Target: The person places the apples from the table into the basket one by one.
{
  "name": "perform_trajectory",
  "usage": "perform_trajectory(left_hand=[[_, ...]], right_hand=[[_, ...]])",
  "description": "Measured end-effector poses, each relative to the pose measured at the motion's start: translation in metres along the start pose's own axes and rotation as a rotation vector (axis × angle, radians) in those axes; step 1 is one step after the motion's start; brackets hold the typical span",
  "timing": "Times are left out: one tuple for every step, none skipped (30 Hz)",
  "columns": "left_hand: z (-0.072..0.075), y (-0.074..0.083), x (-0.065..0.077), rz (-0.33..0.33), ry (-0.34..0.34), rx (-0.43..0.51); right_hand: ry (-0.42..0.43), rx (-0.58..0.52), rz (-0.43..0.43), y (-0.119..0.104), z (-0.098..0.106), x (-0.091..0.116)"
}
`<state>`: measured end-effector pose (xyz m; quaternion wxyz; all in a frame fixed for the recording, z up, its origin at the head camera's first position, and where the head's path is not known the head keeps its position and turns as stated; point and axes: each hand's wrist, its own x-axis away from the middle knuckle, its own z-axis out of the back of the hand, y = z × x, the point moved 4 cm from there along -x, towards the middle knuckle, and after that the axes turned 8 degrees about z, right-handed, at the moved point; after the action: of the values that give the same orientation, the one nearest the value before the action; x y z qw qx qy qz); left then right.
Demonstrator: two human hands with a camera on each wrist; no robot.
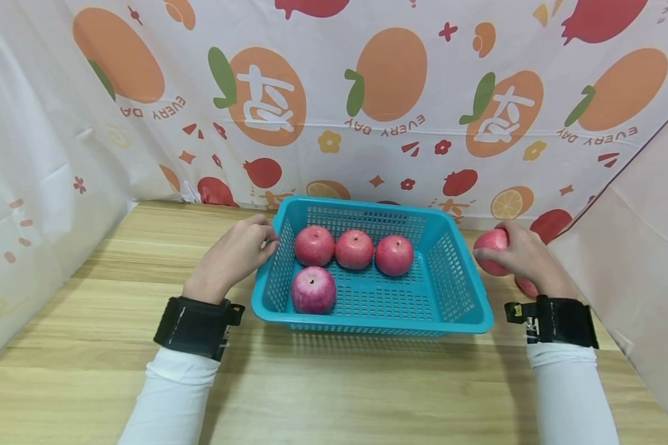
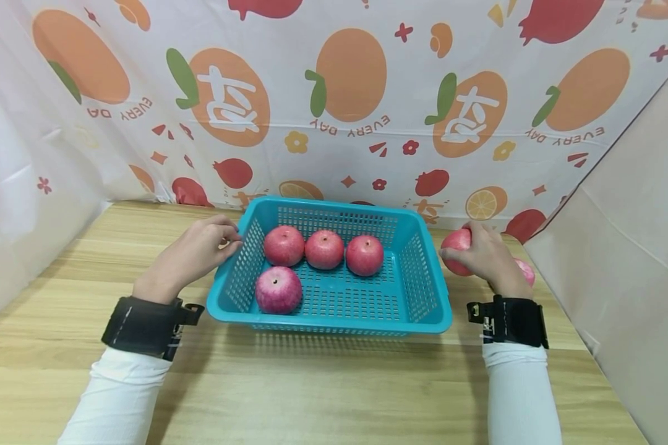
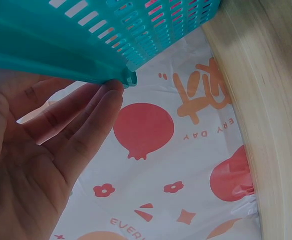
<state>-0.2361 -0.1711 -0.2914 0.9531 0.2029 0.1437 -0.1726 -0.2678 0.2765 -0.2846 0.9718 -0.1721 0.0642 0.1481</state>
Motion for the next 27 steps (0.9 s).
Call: perform_trajectory(left_hand=[[0.0000,0.0000,-0.0001,-0.001,0.000,0.001],[0.0001,0.0001,-0.0001,-0.002,0.001,0.001],[0.0002,0.0000,-0.0001,-0.001,0.001,0.001],[0.0002,-0.0002,0.0000,0.000,0.001,0.001],[0.0002,-0.0006,0.0001,0.002,0.001,0.001],[0.0002,-0.0007,0.0002,0.003,0.000,0.001],[0.0001,-0.0010,0.0004,0.005,0.001,0.001],[0.0001,-0.0011,0.0004,0.007,0.001,0.002],[0.0001,-0.0012,0.0005,0.007,0.002,0.003],[0.0001,-0.0012,0.0006,0.006,0.003,0.003],[0.0000,-0.0011,0.0007,0.005,0.004,0.004],[0.0001,-0.0010,0.0008,0.003,0.005,0.004],[0.0001,-0.0007,0.0008,0.002,0.005,0.003],[0.0001,-0.0005,0.0008,0.001,0.006,0.003],[0.0001,-0.0002,0.0008,-0.002,0.007,0.002],[0.0001,0.0001,0.0008,-0.003,0.007,0.001],[0.0001,0.0002,0.0007,-0.004,0.007,0.001],[0.0000,0.0003,0.0007,-0.004,0.006,0.000],[0.0000,0.0004,0.0005,-0.003,0.005,0.000],[0.0000,0.0004,0.0004,-0.003,0.004,0.001],[0.0000,0.0004,0.0003,-0.003,0.003,0.000],[-0.0001,0.0003,0.0002,-0.003,0.002,0.000],[-0.0001,0.0003,0.0002,-0.002,0.002,0.001],[-0.0001,0.0002,0.0002,-0.002,0.001,0.001],[0.0000,0.0003,0.0002,-0.002,0.002,0.001],[0.0001,0.0003,0.0002,-0.003,0.002,0.000],[0.0002,0.0004,0.0002,-0.004,0.003,0.000]], right_hand=[[-0.001,-0.002,0.002,-0.0003,0.0006,-0.0003],[0.000,-0.006,0.003,-0.0005,0.0011,-0.0006],[0.002,-0.010,0.004,-0.0007,0.0017,-0.0008],[0.004,-0.012,0.006,-0.0010,0.0019,-0.0012],[0.006,-0.016,0.011,-0.0012,0.0020,-0.0015],[0.006,-0.020,0.013,-0.0015,0.0021,-0.0020],[0.007,-0.024,0.016,-0.0017,0.0021,-0.0024],[0.007,-0.028,0.019,-0.0020,0.0020,-0.0029],[0.005,-0.031,0.023,-0.0024,0.0020,-0.0032],[0.003,-0.032,0.027,-0.0029,0.0016,-0.0034],[0.001,-0.034,0.030,-0.0034,0.0014,-0.0034],[-0.001,-0.035,0.031,-0.0038,0.0011,-0.0034],[-0.001,-0.036,0.033,-0.0042,0.0009,-0.0032],[-0.002,-0.035,0.032,-0.0045,0.0008,-0.0030],[-0.001,-0.034,0.029,-0.0047,0.0005,-0.0027],[0.000,-0.032,0.026,-0.0047,0.0003,-0.0026],[0.001,-0.031,0.024,-0.0047,0.0003,-0.0025],[0.002,-0.032,0.021,-0.0046,0.0001,-0.0023],[0.003,-0.032,0.017,-0.0046,0.0002,-0.0023],[0.002,-0.032,0.014,-0.0046,0.0002,-0.0023],[0.002,-0.032,0.013,-0.0046,0.0001,-0.0023],[0.001,-0.032,0.016,-0.0048,0.0003,-0.0025],[0.000,-0.032,0.019,-0.0051,0.0005,-0.0026],[0.000,-0.031,0.023,-0.0053,0.0007,-0.0028],[0.000,-0.032,0.026,-0.0055,0.0008,-0.0029],[0.002,-0.033,0.029,-0.0058,0.0009,-0.0031],[0.003,-0.033,0.032,-0.0059,0.0010,-0.0033]])
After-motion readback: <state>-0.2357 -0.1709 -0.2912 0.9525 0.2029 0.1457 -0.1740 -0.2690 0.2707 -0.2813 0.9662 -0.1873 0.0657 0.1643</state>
